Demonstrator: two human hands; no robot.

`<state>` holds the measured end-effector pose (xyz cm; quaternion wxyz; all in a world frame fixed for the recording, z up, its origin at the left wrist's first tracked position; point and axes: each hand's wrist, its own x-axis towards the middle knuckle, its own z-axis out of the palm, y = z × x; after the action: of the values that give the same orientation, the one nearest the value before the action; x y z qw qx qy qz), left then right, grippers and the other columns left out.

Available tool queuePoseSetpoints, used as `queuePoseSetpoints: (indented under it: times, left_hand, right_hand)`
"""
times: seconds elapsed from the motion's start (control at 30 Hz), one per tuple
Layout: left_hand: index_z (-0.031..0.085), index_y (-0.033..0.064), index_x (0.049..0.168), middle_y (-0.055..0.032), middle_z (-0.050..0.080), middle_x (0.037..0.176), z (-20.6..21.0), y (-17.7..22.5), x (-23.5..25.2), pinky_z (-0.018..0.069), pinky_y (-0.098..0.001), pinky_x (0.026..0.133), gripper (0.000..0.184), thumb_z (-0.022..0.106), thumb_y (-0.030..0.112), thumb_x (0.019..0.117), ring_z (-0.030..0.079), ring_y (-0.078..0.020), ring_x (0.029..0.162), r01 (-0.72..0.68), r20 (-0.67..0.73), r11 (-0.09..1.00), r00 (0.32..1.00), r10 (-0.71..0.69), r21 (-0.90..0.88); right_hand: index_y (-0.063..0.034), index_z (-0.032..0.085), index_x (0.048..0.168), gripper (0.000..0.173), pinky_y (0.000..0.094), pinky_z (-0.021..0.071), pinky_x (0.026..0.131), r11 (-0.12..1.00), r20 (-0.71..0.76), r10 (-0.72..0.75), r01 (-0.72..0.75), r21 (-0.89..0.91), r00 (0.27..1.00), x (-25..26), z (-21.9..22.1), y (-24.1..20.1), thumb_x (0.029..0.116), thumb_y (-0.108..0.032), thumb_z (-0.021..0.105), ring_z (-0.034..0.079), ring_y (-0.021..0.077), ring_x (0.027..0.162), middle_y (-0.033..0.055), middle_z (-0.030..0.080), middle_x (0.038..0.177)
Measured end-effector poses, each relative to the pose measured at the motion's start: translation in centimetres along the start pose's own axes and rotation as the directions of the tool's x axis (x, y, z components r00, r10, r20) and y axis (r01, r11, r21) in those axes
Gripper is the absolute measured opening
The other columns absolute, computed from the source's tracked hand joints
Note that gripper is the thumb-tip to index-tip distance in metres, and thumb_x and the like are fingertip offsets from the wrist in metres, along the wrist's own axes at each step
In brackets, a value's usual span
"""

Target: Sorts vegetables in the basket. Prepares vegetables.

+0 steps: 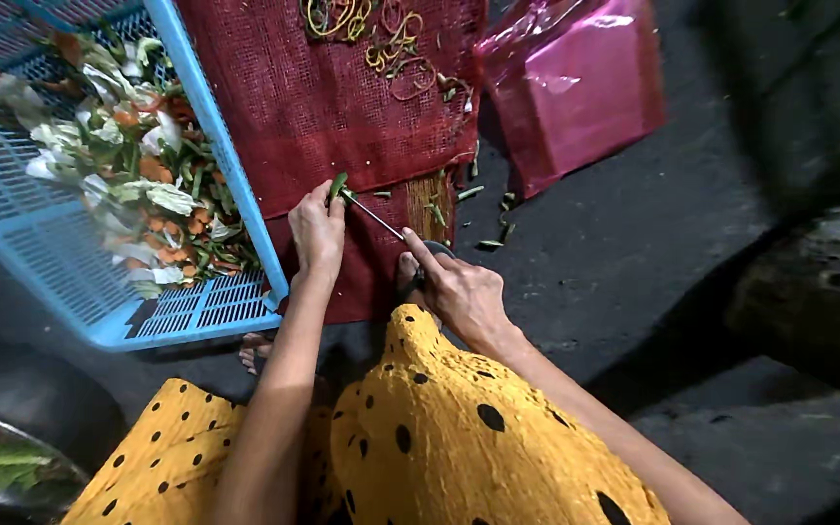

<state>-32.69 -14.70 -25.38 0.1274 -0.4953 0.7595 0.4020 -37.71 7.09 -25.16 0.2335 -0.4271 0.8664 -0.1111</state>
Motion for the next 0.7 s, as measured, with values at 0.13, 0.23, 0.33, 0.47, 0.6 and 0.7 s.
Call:
queuePoseSetpoints:
  times: [0.13, 0.23, 0.33, 0.47, 0.6, 0.7]
  left_hand:
    - [0.068, 0.0039, 0.132, -0.0163, 0.073, 0.119, -0.5, -0.2, -0.5, 0.0524, -0.043, 0.101, 0.032, 0.058, 0.012, 0.1028, 0.07, -0.0266, 0.111, -0.005, -0.028, 1.0, 1.0, 0.005, -0.007]
    - [0.068, 0.0055, 0.132, -0.0132, 0.075, 0.114, -1.4, -1.1, 0.0, 0.0595, -0.0399, 0.092, 0.031, 0.061, 0.014, 0.1026, 0.074, -0.0205, 0.099, 0.077, 0.004, 0.986, 0.997, -0.078, -0.145]
    - [0.067, 0.0053, 0.132, -0.0137, 0.074, 0.113, -1.6, -1.4, 0.8, 0.0599, -0.04, 0.09, 0.032, 0.062, 0.014, 0.1023, 0.074, -0.021, 0.097, 0.105, 0.016, 0.978, 0.994, -0.104, -0.18]
    - [0.067, 0.0053, 0.133, -0.0143, 0.074, 0.115, -0.8, -0.1, 1.1, 0.0552, -0.0425, 0.095, 0.032, 0.061, 0.014, 0.1022, 0.072, -0.0234, 0.102, 0.063, 0.023, 0.995, 0.998, -0.061, -0.081]
    - [0.069, 0.0051, 0.13, -0.0133, 0.075, 0.114, -0.9, 0.7, 1.1, 0.0548, -0.0417, 0.096, 0.031, 0.062, 0.014, 0.1017, 0.072, -0.0224, 0.103, 0.033, 0.04, 0.999, 0.999, -0.032, -0.024]
    - [0.07, 0.006, 0.129, -0.0127, 0.075, 0.115, -1.1, 0.9, 0.4, 0.0543, -0.0437, 0.098, 0.029, 0.062, 0.014, 0.1017, 0.072, -0.0233, 0.105, 0.038, 0.052, 0.999, 0.998, -0.037, -0.015]
  right_hand:
    - [-0.0208, 0.052, 0.153, 0.05, 0.0494, 0.0465, 0.045, 0.999, 0.0, 0.048, -0.048, 0.011, 0.999, -0.2, -0.2, 0.7, 0.1031, -0.018, 0.053, 0.063, 0.0369, 0.056, 0.0146, 0.066, 0.074]
    - [-0.0196, 0.05, 0.154, 0.053, 0.0493, 0.0465, 0.044, 0.997, -0.01, 0.05, -0.049, 0.053, 0.999, -0.6, -0.1, 1.2, 0.1014, -0.015, 0.053, 0.063, 0.0357, 0.054, 0.0142, 0.067, 0.074]
    - [-0.0184, 0.05, 0.154, 0.053, 0.0482, 0.0459, 0.043, 0.997, -0.054, 0.026, -0.022, 0.08, 0.998, -0.7, -0.4, 1.2, 0.1014, -0.014, 0.051, 0.062, 0.0346, 0.053, 0.0138, 0.067, 0.074]
    - [-0.0173, 0.054, 0.151, 0.052, 0.0457, 0.0459, 0.043, 0.997, -0.036, -0.028, 0.031, 0.075, 0.999, -0.2, -0.4, 0.3, 0.0992, -0.01, 0.054, 0.062, 0.0333, 0.053, 0.0127, 0.064, 0.071]
    - [-0.0189, 0.055, 0.151, 0.054, 0.0458, 0.0452, 0.042, 0.998, -0.025, -0.004, 0.006, 0.059, 1.0, 0.7, 0.0, 0.6, 0.0972, -0.009, 0.057, 0.062, 0.0338, 0.053, 0.012, 0.064, 0.07]
    - [-0.0193, 0.054, 0.151, 0.052, 0.048, 0.0454, 0.043, 0.997, -0.014, 0.039, -0.038, 0.063, 0.999, 0.7, 0.2, 0.9, 0.0993, -0.013, 0.055, 0.062, 0.0351, 0.052, 0.0135, 0.067, 0.072]
